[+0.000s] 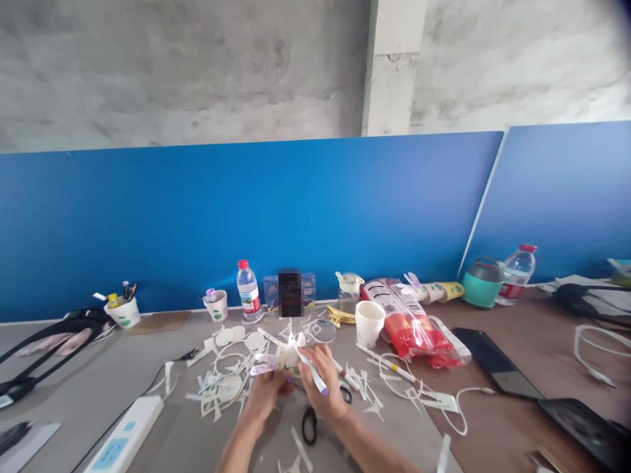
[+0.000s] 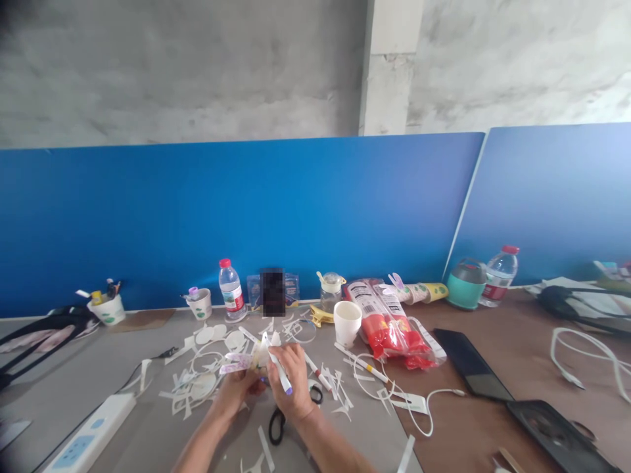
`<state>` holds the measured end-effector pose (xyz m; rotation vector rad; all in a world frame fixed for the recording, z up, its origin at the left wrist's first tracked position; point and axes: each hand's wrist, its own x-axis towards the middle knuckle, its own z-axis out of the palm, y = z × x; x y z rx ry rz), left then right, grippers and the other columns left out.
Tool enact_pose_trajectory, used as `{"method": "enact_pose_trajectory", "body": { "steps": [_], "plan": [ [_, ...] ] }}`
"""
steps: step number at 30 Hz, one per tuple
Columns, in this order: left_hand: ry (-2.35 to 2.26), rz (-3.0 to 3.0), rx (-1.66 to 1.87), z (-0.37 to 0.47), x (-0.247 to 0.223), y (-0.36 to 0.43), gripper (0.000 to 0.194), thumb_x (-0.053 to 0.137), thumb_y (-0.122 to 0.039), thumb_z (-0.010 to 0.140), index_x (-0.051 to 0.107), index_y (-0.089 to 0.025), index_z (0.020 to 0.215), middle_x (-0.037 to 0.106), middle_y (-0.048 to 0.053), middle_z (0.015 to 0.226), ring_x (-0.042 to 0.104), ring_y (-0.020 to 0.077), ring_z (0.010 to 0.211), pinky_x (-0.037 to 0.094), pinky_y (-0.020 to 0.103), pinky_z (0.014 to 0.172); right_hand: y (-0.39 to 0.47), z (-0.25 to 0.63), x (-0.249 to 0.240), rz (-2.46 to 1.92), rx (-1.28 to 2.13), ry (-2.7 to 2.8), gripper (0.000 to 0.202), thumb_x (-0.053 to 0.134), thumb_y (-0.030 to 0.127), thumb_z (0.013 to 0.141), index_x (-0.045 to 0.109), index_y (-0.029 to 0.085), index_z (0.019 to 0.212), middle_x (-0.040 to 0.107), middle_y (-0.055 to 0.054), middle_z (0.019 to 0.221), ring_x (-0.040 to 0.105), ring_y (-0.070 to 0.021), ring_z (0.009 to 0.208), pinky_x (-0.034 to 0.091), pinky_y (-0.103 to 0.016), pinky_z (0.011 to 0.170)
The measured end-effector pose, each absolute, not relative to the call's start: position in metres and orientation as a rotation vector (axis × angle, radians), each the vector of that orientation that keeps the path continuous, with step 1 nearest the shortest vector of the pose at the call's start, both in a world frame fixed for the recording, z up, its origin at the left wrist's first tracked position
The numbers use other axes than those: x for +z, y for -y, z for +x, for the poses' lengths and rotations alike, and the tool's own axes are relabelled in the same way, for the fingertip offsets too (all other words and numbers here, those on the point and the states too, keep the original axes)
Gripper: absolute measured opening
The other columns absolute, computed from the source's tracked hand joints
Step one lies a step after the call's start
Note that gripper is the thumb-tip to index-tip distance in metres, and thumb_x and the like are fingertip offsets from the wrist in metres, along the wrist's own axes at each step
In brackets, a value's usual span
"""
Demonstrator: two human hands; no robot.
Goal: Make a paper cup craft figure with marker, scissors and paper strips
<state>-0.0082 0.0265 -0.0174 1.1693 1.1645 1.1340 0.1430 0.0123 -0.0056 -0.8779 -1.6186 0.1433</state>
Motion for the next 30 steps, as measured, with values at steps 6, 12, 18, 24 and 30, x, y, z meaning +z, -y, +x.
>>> {"method": "enact_pose_trajectory", "body": {
  "steps": [6, 12, 18, 24, 30],
  "plan": [
    [-1.160, 1.163, 1.125, -0.0074, -0.0141, -0.0255, 0.033, 0.071, -0.046, 0.060, 0.063, -0.015, 0.067, 0.062, 0.002, 0.054, 0.058, 0.0168, 0.052, 0.046, 0.029, 0.055, -0.0134, 0.1467, -0.0031, -0.935, 0.123, 1.602, 0.020, 0.046, 0.023, 0.090, 0.062, 0.023, 0.101, 0.063, -0.005, 0.082, 0.056, -0.0211, 0.079, 0.044, -0.036, 0.075],
    [-1.153, 1.155, 1.129, -0.0067, -0.0127, -0.0257, 0.034, 0.072, -0.047, 0.058, 0.063, -0.015, 0.067, 0.062, 0.002, 0.052, 0.058, 0.0166, 0.051, 0.047, 0.029, 0.054, -0.0117, 0.1462, -0.0038, -0.900, 0.138, 1.610, 0.020, 0.046, 0.021, 0.090, 0.060, 0.023, 0.104, 0.062, -0.005, 0.084, 0.057, -0.0219, 0.083, 0.043, -0.038, 0.078],
    [-1.169, 1.137, 1.139, -0.0062, -0.0127, -0.0261, 0.033, 0.073, -0.045, 0.057, 0.062, -0.015, 0.066, 0.061, 0.002, 0.053, 0.058, 0.0165, 0.050, 0.047, 0.029, 0.054, -0.0116, 0.1438, -0.0043, -0.785, 0.188, 1.620, 0.022, 0.047, 0.020, 0.089, 0.059, 0.023, 0.108, 0.065, -0.007, 0.092, 0.059, -0.0221, 0.087, 0.046, -0.036, 0.079],
    [-1.196, 1.150, 1.135, -0.0057, -0.0133, -0.0272, 0.034, 0.072, -0.047, 0.055, 0.060, -0.016, 0.064, 0.060, 0.002, 0.051, 0.057, 0.0165, 0.049, 0.045, 0.029, 0.053, -0.0103, 0.1449, -0.0060, -0.825, 0.154, 1.622, 0.021, 0.047, 0.020, 0.088, 0.060, 0.022, 0.105, 0.064, -0.007, 0.088, 0.058, -0.0223, 0.083, 0.045, -0.039, 0.079],
    [-1.184, 1.150, 1.120, -0.0055, -0.0128, -0.0263, 0.034, 0.072, -0.046, 0.056, 0.060, -0.016, 0.065, 0.060, 0.002, 0.052, 0.057, 0.0166, 0.050, 0.045, 0.029, 0.054, -0.0106, 0.1455, -0.0021, -0.834, 0.137, 1.645, 0.022, 0.046, 0.020, 0.088, 0.060, 0.023, 0.106, 0.065, -0.006, 0.087, 0.058, -0.0217, 0.081, 0.044, -0.039, 0.079]
  ]
}}
